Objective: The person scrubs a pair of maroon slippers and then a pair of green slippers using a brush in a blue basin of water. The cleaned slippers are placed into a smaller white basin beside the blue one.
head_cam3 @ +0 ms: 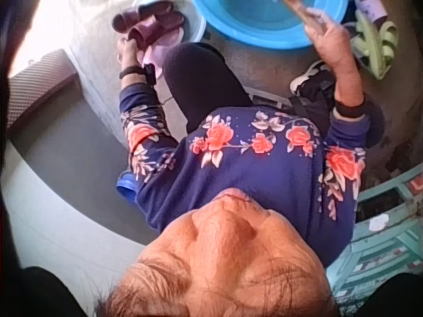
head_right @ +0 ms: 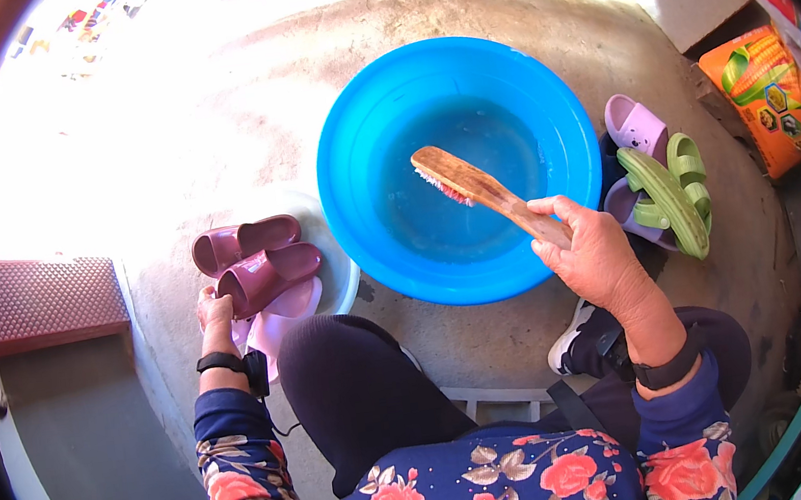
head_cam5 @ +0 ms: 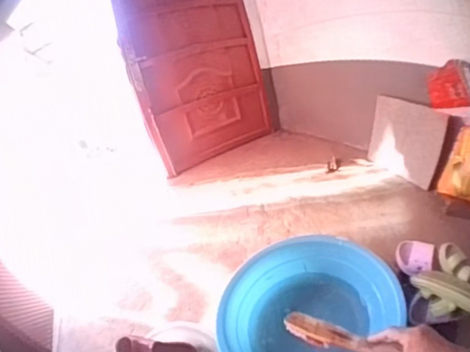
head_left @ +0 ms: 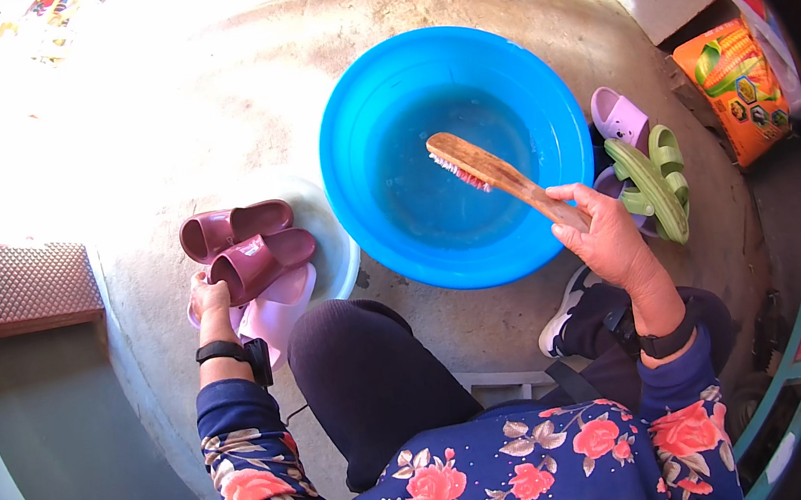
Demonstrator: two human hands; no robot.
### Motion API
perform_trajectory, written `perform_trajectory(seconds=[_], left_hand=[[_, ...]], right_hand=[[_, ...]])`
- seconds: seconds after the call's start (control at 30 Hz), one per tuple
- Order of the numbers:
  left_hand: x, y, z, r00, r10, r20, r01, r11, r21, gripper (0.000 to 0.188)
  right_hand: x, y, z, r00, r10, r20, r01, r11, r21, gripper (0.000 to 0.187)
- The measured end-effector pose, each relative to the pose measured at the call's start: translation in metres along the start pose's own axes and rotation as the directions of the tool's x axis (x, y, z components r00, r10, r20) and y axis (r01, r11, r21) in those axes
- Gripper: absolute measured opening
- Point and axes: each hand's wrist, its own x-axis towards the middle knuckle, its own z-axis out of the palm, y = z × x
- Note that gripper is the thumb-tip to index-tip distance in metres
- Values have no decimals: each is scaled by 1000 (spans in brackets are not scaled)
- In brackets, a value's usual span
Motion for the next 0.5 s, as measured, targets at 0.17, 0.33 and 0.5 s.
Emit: perform_trajectory(seconds=[0.17, 0.33, 0.5], left_hand=[[8, -3, 12, 999, -26, 40, 25, 1000, 18, 48], [47, -6, 26, 961, 275, -34, -276, 961, -19, 40], [42, 69, -45, 953, 271, 136, -148, 807, -571, 63]], right_hand=[[-6, 3, 1, 997, -59, -42, 58, 998, -20, 33], [-2, 19, 28, 984, -144, -108, 147, 989, 19, 36], [6, 43, 58, 986, 158, -58, -164, 980, -115, 39]])
